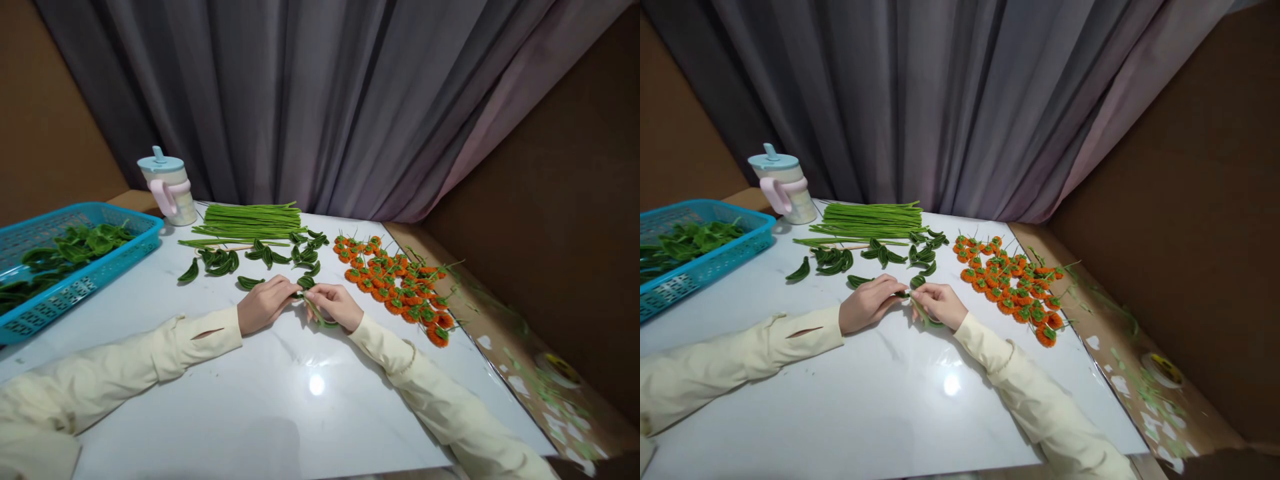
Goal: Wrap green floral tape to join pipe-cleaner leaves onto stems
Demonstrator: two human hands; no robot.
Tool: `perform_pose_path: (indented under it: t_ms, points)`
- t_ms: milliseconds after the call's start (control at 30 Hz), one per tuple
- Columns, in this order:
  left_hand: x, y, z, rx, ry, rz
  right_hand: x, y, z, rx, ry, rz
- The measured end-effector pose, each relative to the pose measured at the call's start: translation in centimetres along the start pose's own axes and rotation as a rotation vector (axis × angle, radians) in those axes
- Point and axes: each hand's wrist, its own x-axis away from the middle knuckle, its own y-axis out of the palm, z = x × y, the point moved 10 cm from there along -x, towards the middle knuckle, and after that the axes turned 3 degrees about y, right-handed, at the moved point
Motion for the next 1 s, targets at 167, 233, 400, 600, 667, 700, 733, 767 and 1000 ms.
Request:
perform_pose_path:
  t_ms: [167, 233, 400, 600, 667, 700, 733, 767, 1000]
  points:
    - [-0.1, -0.3, 0.2, -0.029, 0.017, 0.024, 0.2, -0.6, 0.7, 0.015, 0.066, 0.079]
    - [-0.1, -0.3, 0.3, -0.034, 0.023, 0.026, 0.3, -0.8, 0.8, 0.030, 0.081, 0.112]
    - [0.0, -0.4, 0.9, -0.070, 0.098, 0.045, 0.3, -0.9, 0.6, 0.054, 0.095, 0.137]
    - [0.0, -0.7, 1.0, -0.079, 0.115, 0.058, 0.0, -0.4, 0.6, 0.008, 0.075, 0.083]
    - [0.0, -0.7, 1.0, -0.070, 0.110, 0.062, -0.2, -0.3, 0.6, -0.012, 0.059, 0.064]
    - [0.0, -0.7, 1.0, -0.068, 0.111, 0.062, -0.2, -0.3, 0.6, -0.011, 0.050, 0.056]
    - [0.0, -0.6, 1.1, -0.067, 0.113, 0.059, -0.3, -0.3, 0.5, -0.003, 0.042, 0.047]
    - [0.0, -0.6, 1.1, -0.067, 0.115, 0.056, -0.3, -0.3, 0.5, 0.011, 0.036, 0.036]
    - [0.0, -0.7, 1.1, -0.064, 0.118, 0.060, -0.3, -0.3, 0.3, 0.027, 0.015, 0.025]
